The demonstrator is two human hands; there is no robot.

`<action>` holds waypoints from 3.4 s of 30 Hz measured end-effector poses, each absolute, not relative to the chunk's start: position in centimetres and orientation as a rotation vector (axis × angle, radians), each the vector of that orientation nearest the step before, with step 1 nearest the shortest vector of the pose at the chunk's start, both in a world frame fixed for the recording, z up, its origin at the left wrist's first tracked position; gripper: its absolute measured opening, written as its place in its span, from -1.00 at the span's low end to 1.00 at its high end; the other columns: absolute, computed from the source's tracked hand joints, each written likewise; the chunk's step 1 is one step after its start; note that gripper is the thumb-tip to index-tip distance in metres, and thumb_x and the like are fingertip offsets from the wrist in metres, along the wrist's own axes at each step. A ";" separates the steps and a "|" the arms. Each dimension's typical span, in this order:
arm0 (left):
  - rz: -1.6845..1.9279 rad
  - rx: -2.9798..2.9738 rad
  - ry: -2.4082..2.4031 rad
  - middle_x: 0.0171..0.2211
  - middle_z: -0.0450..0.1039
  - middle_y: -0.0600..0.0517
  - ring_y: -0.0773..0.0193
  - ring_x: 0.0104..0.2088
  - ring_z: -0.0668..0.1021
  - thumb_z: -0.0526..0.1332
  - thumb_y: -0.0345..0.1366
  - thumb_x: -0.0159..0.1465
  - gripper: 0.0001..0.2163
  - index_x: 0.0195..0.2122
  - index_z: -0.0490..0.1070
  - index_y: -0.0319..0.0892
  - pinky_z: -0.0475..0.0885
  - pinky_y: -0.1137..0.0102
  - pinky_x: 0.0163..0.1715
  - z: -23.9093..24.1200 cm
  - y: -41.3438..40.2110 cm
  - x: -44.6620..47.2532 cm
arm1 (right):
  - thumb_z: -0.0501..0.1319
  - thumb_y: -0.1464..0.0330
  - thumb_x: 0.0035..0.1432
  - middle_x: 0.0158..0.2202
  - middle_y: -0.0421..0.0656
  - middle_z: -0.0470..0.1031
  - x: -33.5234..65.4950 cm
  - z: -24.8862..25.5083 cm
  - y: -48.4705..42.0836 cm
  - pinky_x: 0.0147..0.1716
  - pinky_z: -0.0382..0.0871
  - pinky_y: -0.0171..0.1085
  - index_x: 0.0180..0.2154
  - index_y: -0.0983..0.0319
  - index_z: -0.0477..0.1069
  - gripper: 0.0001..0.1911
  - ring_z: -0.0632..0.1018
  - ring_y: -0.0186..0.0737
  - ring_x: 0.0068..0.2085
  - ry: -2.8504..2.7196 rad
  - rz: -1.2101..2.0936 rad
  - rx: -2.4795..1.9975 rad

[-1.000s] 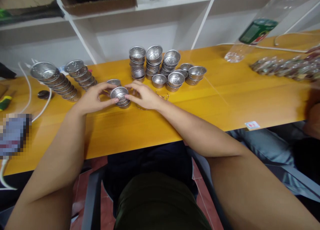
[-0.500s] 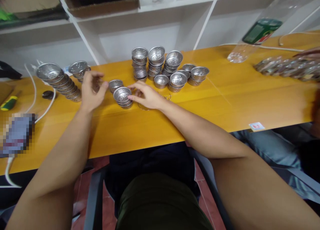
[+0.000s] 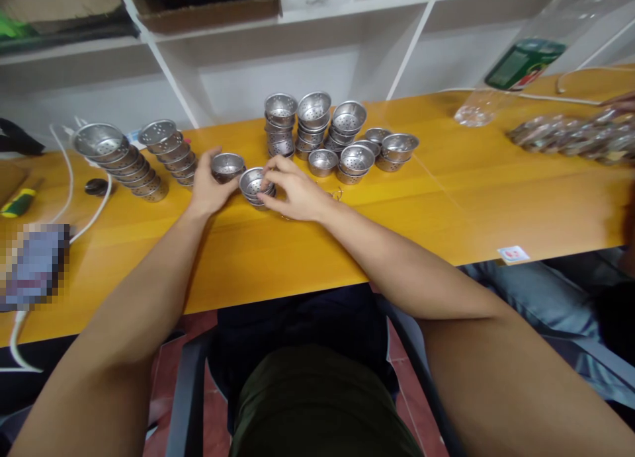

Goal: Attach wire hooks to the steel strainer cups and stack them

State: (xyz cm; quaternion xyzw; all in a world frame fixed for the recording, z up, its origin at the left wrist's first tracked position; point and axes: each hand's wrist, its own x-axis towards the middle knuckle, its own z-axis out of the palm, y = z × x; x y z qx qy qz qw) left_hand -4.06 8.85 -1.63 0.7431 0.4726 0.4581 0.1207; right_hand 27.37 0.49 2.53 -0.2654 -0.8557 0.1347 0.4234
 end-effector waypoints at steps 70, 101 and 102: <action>1.249 2.180 1.053 0.59 0.62 -0.34 -0.36 0.59 0.69 0.59 0.43 0.43 -0.05 0.62 0.49 -0.08 0.57 -0.24 0.69 2.4 2.3 1.3 | 0.27 -0.37 0.65 0.38 0.23 0.74 29.6 3.7 2.7 0.42 0.69 0.28 0.47 0.26 0.62 -0.10 0.77 0.22 0.26 -2.009 0.475 -0.770; 1.143 2.063 1.040 0.56 0.65 -0.39 -0.41 0.54 0.73 0.51 0.52 0.44 -0.01 0.62 0.54 -0.13 0.81 -0.17 0.41 2.7 3.2 0.8 | 0.41 -0.56 0.38 0.21 0.09 0.82 29.5 4.0 4.3 0.29 0.78 0.20 0.39 0.17 0.74 0.06 0.77 0.15 0.12 -2.002 0.635 -0.795; 1.143 2.062 1.035 0.56 0.66 -0.38 -0.40 0.53 0.73 0.52 0.52 0.44 -0.02 0.62 0.55 -0.12 0.82 -0.17 0.40 2.7 3.2 0.8 | 0.41 -0.56 0.38 0.20 0.09 0.82 29.5 3.9 4.4 0.28 0.78 0.20 0.40 0.17 0.74 0.07 0.77 0.15 0.12 -1.997 0.636 -0.796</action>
